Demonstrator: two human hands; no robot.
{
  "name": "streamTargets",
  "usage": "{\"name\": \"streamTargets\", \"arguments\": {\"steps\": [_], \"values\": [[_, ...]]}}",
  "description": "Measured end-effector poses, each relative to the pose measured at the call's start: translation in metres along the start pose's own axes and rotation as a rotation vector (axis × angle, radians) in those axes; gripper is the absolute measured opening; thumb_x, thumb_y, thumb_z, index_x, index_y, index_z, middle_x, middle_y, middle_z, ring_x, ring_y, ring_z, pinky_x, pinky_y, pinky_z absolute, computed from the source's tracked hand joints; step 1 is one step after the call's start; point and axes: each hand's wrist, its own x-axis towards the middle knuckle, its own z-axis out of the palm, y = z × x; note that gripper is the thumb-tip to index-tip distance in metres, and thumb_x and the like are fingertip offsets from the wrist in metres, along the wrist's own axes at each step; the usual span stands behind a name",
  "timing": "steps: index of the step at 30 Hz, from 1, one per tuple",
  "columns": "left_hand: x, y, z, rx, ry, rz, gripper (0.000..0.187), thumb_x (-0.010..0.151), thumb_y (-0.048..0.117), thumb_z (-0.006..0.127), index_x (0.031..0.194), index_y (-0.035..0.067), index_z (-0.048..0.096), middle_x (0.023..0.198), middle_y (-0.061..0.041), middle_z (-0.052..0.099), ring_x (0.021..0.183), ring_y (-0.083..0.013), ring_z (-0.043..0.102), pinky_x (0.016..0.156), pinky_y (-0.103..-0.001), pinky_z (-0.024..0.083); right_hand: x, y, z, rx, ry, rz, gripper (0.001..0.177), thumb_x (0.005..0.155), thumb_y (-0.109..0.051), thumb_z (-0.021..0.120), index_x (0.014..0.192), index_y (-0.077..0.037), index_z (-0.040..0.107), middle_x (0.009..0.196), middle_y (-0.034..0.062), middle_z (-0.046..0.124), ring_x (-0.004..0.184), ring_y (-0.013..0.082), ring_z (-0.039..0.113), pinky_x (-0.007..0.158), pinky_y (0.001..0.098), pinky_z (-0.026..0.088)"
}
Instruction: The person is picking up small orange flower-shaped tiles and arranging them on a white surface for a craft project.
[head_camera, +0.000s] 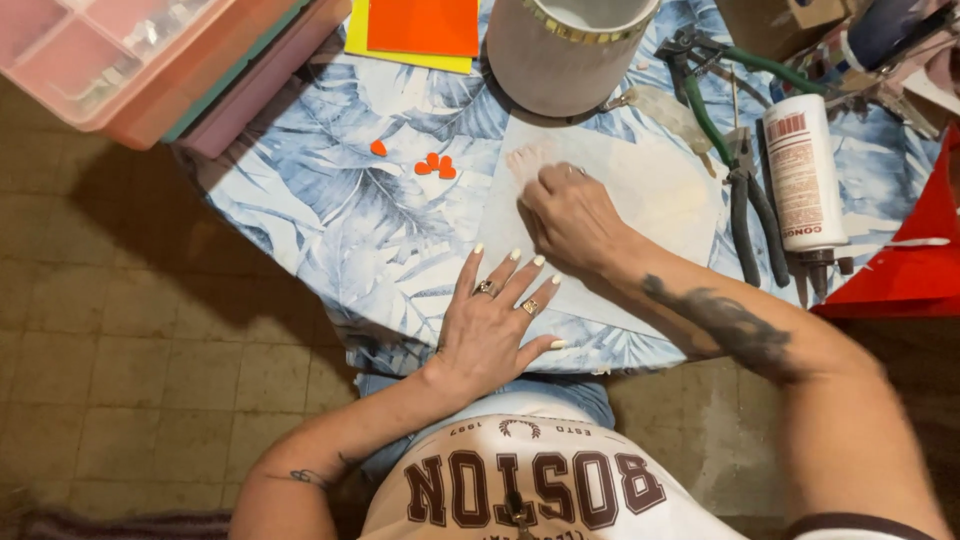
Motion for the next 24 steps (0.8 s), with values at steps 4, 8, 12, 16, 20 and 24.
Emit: {"name": "streamTargets", "arguments": {"steps": [4,8,12,16,20,24], "values": [[0.001,0.0,-0.002,-0.013,-0.015,0.001,0.053,0.076,0.05,0.049,0.112,0.011,0.052,0.114,-0.012,0.049,0.111,-0.0294,0.043,0.1,-0.054,0.012,-0.041,0.006,-0.035,0.054,-0.118,-0.221,0.014,0.073,-0.026,0.05,0.071,-0.012,0.047,0.066,0.0046,0.041,0.064,0.0235,0.048,0.051,0.0357,0.042],[0.0,0.0,0.0,-0.052,0.008,-0.005,0.058,0.073,0.052,0.051,0.114,0.011,0.051,0.115,-0.012,0.048,0.112,-0.0301,0.042,0.1,-0.055,0.012,-0.074,0.047,-0.058,-0.06,-0.524,-0.688,0.012,0.074,-0.018,0.044,0.073,-0.009,0.053,0.069,0.0037,0.047,0.063,0.0219,0.05,0.049,0.0341,0.045],[0.0,0.001,-0.002,-0.08,0.029,-0.011,0.059,0.072,0.053,0.052,0.113,0.01,0.052,0.114,-0.012,0.049,0.111,-0.0297,0.043,0.101,-0.054,0.011,-0.053,0.071,-0.086,-0.412,-0.848,-0.665,0.012,0.065,-0.013,0.05,0.058,-0.019,0.058,0.057,-0.0001,0.056,0.064,0.0185,0.053,0.05,0.0318,0.046],[0.009,0.005,-0.014,-0.153,0.087,-0.036,0.055,0.074,0.044,0.055,0.115,0.008,0.05,0.109,-0.013,0.052,0.109,-0.0298,0.046,0.1,-0.055,0.011,-0.03,0.04,-0.091,0.048,-0.523,-0.286,0.013,0.079,-0.014,0.042,0.07,-0.007,0.048,0.063,0.0081,0.048,0.063,0.0254,0.052,0.052,0.0366,0.047],[0.024,0.011,-0.025,-0.383,0.276,-0.131,0.047,0.077,0.016,0.057,0.119,-0.002,0.044,0.109,-0.018,0.052,0.106,-0.0315,0.05,0.093,-0.048,0.031,-0.041,0.022,-0.078,0.767,-0.194,0.019,0.021,0.086,-0.016,0.041,0.068,-0.008,0.046,0.057,0.0055,0.042,0.053,0.0237,0.049,0.048,0.0305,0.041],[0.034,0.019,-0.039,-0.66,0.304,-0.168,0.042,0.08,0.008,0.053,0.118,-0.006,0.042,0.108,-0.022,0.052,0.101,-0.0354,0.053,0.083,-0.042,0.044,-0.044,0.0,-0.085,0.982,-0.098,0.13,0.027,0.088,-0.016,0.038,0.065,-0.008,0.049,0.053,0.0022,0.038,0.047,0.0162,0.041,0.048,0.0266,0.04]]}}
